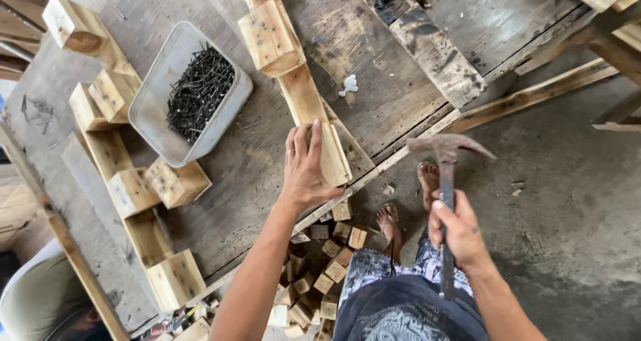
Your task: The person assembles small wooden blocks onto a plank by hand, then uses a hammer to drive nails from a nearby container into the wood. The person repeatedly picks up blocks, positions them, and hammers nails to secure them.
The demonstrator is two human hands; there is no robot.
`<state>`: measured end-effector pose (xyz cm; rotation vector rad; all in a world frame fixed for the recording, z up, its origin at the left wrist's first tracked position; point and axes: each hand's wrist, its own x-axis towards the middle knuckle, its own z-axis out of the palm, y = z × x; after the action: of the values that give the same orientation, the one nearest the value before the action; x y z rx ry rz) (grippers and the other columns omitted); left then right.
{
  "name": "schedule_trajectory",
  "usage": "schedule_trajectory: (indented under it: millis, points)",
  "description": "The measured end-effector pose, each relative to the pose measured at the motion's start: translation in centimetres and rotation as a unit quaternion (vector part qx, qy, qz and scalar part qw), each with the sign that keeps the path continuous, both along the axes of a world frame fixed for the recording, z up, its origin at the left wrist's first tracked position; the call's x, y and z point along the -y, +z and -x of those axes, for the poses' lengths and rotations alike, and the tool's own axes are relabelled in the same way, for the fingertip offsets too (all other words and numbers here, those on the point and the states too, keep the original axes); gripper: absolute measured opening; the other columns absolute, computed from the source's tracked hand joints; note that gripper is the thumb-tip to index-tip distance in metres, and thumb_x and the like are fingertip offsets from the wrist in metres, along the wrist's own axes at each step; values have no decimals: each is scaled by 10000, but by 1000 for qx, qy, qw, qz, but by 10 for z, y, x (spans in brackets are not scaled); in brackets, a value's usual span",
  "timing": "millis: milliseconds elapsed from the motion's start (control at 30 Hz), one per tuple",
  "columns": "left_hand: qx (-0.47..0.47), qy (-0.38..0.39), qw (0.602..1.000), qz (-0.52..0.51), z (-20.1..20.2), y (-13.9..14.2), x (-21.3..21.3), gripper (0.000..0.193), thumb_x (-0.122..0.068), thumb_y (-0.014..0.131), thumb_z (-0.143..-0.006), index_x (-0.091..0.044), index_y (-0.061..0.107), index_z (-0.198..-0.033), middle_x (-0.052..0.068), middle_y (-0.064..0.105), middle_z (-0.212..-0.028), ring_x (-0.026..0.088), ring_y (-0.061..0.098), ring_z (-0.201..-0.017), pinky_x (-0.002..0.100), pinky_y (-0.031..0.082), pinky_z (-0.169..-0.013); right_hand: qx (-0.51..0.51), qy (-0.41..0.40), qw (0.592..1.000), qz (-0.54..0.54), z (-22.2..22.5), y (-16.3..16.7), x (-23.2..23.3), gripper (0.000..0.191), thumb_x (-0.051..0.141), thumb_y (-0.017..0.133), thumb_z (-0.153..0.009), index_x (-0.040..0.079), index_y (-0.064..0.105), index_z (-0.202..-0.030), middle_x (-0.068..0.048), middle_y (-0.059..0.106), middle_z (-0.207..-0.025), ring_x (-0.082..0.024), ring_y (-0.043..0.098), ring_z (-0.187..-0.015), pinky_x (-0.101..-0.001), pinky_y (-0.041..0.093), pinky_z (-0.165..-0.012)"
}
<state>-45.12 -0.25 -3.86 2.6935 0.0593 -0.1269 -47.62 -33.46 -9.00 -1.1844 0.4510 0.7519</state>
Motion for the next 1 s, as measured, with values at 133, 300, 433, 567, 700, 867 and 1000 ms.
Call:
schedule_trajectory:
  millis: [133,300,433,567,700,867,1000]
  points:
    - [81,31,993,75,-4,-5,13,1424,-436,917,-462,-158,159,-1634,212,303,-1539,448,263,-1487,581,293,-1249,3,-27,1000,12,2,0,27,282,167,565,-973,63,483,-1222,-30,506,-672,-114,473,-458,-286,394,-378]
    - [178,67,972,141,-5,-38,35,1522,-546,945,-547,-74,-13,-1632,246,261,-1586,453,284,-1516,602,240,-1288,7,-12,996,83,5,-5,55,280,135,586,-953,58,488,-1204,-49,502,-644,-139,463,-448,-306,387,-381]
    - [54,99,991,65,11,-60,29,1574,-540,946,-479,48,-25,-1570,284,277,-1537,489,228,-1480,595,140,-1261,56,16,990,125,11,11,64,275,134,583,-968,49,482,-1210,-52,496,-634,-128,460,-463,-299,392,-391]
    - [59,108,986,109,19,-63,20,1553,-549,933,-549,108,-25,-1580,347,231,-1593,482,196,-1510,527,157,-1258,178,82,966,169,13,44,49,242,160,560,-1015,17,457,-1181,-28,528,-667,-109,513,-501,-273,441,-419]
    - [66,104,987,107,15,-61,21,1532,-571,928,-519,107,28,-1558,314,273,-1577,426,245,-1515,524,141,-1268,383,146,876,253,11,89,22,353,139,639,-932,3,454,-1199,-43,574,-685,-111,559,-509,-255,453,-437]
    - [123,110,978,132,10,-61,22,1579,-610,916,-512,138,-11,-1549,328,249,-1591,399,271,-1523,531,129,-1271,612,122,775,101,14,132,8,184,193,584,-1062,58,541,-945,-31,591,-777,-131,596,-628,-254,501,-511]
    - [102,104,981,131,12,-59,21,1595,-641,919,-469,123,3,-1529,356,203,-1592,414,248,-1506,532,112,-1238,618,211,733,188,4,100,-22,239,214,631,-1004,98,564,-806,-52,573,-633,-182,574,-529,-347,469,-503]
